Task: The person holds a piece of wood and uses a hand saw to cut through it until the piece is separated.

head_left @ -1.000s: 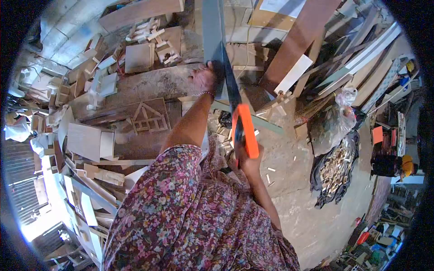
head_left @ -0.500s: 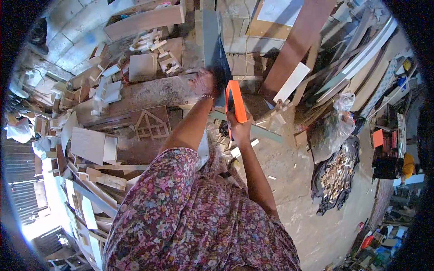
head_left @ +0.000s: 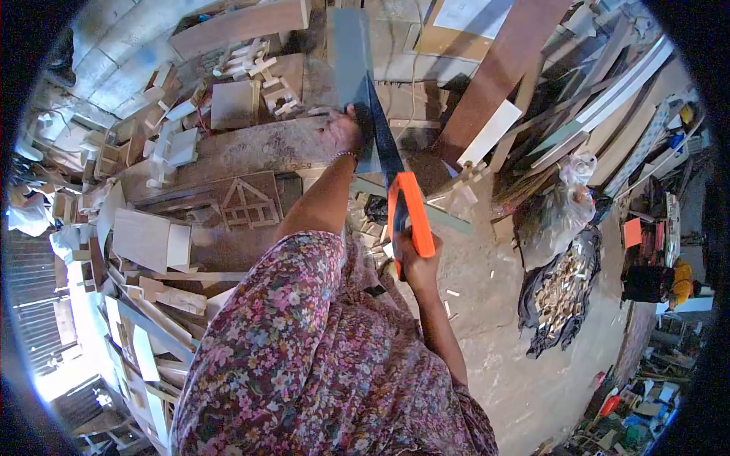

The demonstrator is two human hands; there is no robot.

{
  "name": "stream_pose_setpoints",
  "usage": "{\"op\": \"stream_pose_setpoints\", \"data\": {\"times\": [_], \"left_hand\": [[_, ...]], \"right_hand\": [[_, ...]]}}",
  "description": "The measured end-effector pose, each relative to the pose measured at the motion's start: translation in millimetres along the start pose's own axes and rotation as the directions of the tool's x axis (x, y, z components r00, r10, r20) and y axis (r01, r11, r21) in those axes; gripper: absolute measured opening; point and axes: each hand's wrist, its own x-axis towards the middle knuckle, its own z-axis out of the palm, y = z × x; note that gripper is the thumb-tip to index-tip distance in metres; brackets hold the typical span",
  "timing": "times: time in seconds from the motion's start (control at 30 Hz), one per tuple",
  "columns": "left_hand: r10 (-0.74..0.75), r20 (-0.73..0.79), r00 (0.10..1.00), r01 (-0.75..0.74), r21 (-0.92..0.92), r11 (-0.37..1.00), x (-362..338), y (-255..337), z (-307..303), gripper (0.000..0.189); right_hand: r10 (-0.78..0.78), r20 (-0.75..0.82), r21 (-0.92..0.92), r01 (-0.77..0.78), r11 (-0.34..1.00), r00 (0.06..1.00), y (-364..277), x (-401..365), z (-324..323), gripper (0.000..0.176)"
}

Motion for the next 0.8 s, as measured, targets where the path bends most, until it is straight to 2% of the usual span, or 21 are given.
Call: {"op": "stream_pose_setpoints", "data": {"times": [0.07, 0.17, 0.23, 0.3, 0.37, 0.4, 0.43, 0.5, 0.57, 0.63, 0.67, 0.73, 0.8], "left_hand": [[0.031, -0.007, 0.999, -0.031, 0.023, 0.999, 2, -4, 7, 0.049], [0.079, 0.076, 0.994, -0.086, 0.093, 0.992, 10, -12, 18, 0.047], [0.112, 0.028, 0.993, -0.113, 0.03, 0.993, 5, -14, 21, 0.046], [0.102, -0.013, 0.995, -0.102, 0.0, 0.995, -5, -9, 12, 0.045], [0.112, -0.139, 0.984, -0.117, -0.027, 0.993, -1, -11, 16, 0.043], [0.14, -0.107, 0.984, -0.137, 0.038, 0.99, 0, -10, 11, 0.039], [0.145, -0.104, 0.984, -0.143, 0.027, 0.989, 0, -6, 10, 0.039], [0.036, -0.111, 0.993, -0.037, -0.007, 0.999, -4, -1, 10, 0.035], [0.075, -0.133, 0.988, -0.075, 0.008, 0.997, -2, -3, 10, 0.035], [0.078, -0.124, 0.989, -0.082, -0.027, 0.996, -4, -1, 9, 0.036], [0.079, -0.124, 0.989, -0.084, -0.032, 0.996, -4, -1, 11, 0.036], [0.092, -0.083, 0.992, -0.089, 0.041, 0.995, -2, -3, 15, 0.038], [0.092, -0.062, 0.994, -0.089, 0.051, 0.995, 0, -5, 17, 0.039]], "right_hand": [[-0.026, -0.005, -0.003, 0.026, 1.0, 1.0, 8, -11, 0, 0.014], [-0.053, -0.027, 0.002, 0.053, 0.999, 0.998, 10, -3, 7, 0.011], [-0.148, -0.039, -0.03, 0.146, 0.989, 0.988, 26, 20, 13, 0.019], [-0.066, -0.011, 0.109, 0.066, 0.992, 0.998, 51, 77, 26, 0.017], [-0.112, 0.028, 0.079, 0.109, 0.991, 0.993, 42, 92, 36, 0.016], [-0.133, 0.054, 0.034, 0.131, 0.991, 0.99, 39, 94, 37, 0.015], [-0.138, 0.046, 0.026, 0.137, 0.99, 0.989, 42, 94, 36, 0.015], [-0.165, 0.007, 0.128, 0.163, 0.978, 0.986, 48, 84, 38, 0.015], [-0.211, 0.023, 0.121, 0.207, 0.971, 0.977, 40, 82, 40, 0.015], [-0.114, 0.034, 0.166, 0.107, 0.98, 0.993, 33, 79, 38, 0.015], [-0.118, 0.032, 0.163, 0.112, 0.98, 0.992, 32, 78, 37, 0.015], [-0.246, 0.037, 0.088, 0.242, 0.966, 0.969, 29, 76, 41, 0.015], [-0.203, 0.029, 0.106, 0.199, 0.974, 0.979, 21, 74, 43, 0.016]]}}
